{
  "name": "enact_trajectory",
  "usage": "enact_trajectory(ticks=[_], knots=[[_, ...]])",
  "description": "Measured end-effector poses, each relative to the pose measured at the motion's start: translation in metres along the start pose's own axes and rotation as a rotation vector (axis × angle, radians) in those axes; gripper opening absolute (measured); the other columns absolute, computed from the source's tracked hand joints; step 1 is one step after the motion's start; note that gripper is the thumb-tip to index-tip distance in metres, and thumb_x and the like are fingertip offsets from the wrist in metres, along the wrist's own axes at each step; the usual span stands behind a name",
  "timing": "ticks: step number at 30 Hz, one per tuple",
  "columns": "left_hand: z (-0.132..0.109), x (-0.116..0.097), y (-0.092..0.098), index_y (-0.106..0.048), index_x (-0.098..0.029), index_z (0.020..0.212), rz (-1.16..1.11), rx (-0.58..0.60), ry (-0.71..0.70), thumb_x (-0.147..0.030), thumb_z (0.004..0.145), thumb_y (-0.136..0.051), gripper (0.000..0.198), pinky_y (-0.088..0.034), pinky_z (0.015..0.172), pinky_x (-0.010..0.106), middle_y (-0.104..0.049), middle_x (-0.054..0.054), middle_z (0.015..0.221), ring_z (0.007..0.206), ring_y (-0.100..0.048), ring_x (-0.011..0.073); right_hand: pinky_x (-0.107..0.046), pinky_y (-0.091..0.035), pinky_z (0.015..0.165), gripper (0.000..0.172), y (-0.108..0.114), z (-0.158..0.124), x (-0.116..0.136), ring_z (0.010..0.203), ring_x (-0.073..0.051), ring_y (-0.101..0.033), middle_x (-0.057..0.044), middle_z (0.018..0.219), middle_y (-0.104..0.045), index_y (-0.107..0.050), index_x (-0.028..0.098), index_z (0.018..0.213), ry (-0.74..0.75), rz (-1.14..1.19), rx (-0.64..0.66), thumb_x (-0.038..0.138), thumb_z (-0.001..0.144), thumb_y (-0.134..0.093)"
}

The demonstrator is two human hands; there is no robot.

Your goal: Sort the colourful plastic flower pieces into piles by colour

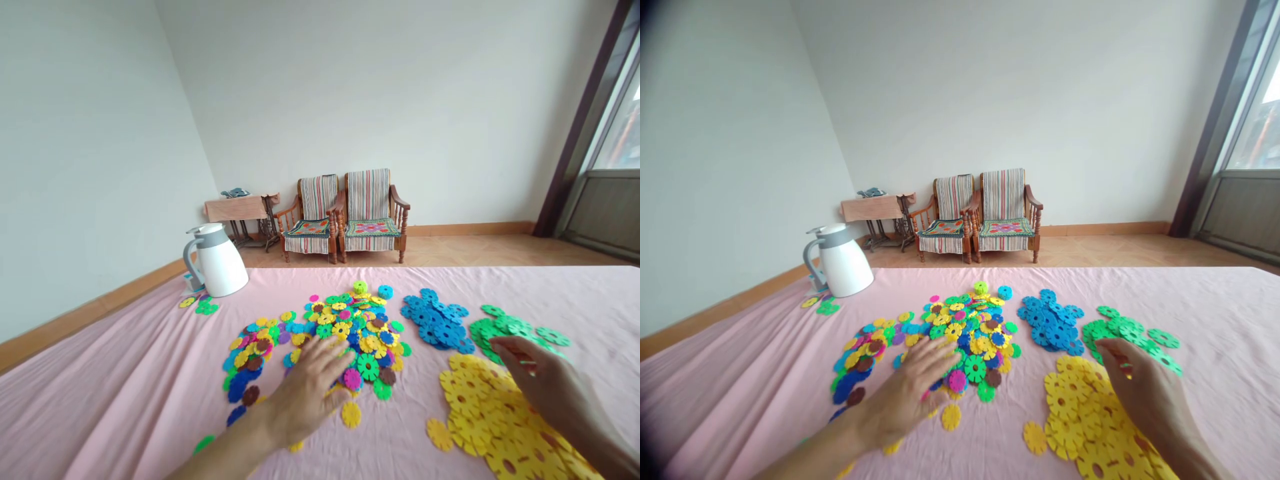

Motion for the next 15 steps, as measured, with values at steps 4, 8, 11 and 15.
enact_trajectory(ticks=[4, 8, 11, 15], knots=[[0.016, -0.047, -0.003, -0.028, -0.023, 0.143, -0.075, 0.155, -0.226, -0.056, 0.091, -0.032, 0.061, -0.016, 0.113, 0.051, -0.036, 0.007, 0.147, 0.138, -0.023, 0.0280, -0.033, -0.046, 0.065, 0.032, 0.001, -0.002, 0.000, 0.073, -0.023, -0.067, -0.002, 0.087, -0.072, -0.065, 0.031, 0.088, -0.018, -0.013, 0.017, 0.052, 0.077, -0.042], [0.015, -0.046, -0.003, -0.027, -0.017, 0.143, -0.043, 0.172, -0.264, -0.053, 0.093, -0.031, 0.062, -0.013, 0.114, 0.046, -0.036, 0.009, 0.146, 0.139, -0.023, 0.0257, -0.035, -0.046, 0.061, 0.031, 0.008, -0.001, 0.001, 0.069, -0.025, -0.066, -0.004, 0.083, -0.072, -0.066, 0.032, 0.081, -0.022, -0.001, 0.006, 0.053, 0.073, -0.045], [0.001, -0.031, 0.003, -0.031, -0.017, 0.142, -0.003, 0.153, -0.250, -0.051, 0.092, -0.036, 0.060, -0.015, 0.114, 0.044, -0.042, 0.010, 0.142, 0.136, -0.028, 0.0257, -0.035, -0.045, 0.059, 0.028, 0.009, 0.000, 0.001, 0.067, -0.025, -0.066, -0.005, 0.083, -0.072, -0.066, 0.032, 0.080, -0.006, -0.003, 0.002, 0.051, 0.073, -0.047], [-0.029, -0.006, 0.010, -0.031, -0.022, 0.142, 0.088, 0.134, -0.206, -0.048, 0.092, -0.040, 0.058, -0.021, 0.112, 0.045, -0.044, 0.006, 0.141, 0.136, -0.030, 0.0254, -0.030, -0.046, 0.060, 0.022, 0.003, -0.002, 0.000, 0.070, -0.021, -0.067, -0.003, 0.085, -0.073, -0.067, 0.033, 0.083, 0.049, -0.042, -0.026, 0.045, 0.077, -0.049]])
Point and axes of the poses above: each hand's wrist, its own z-axis towards the middle knuckle, its own y-axis out of the back of the hand, x = y × z, the point moved 3 cm from there along z, towards the middle knuckle
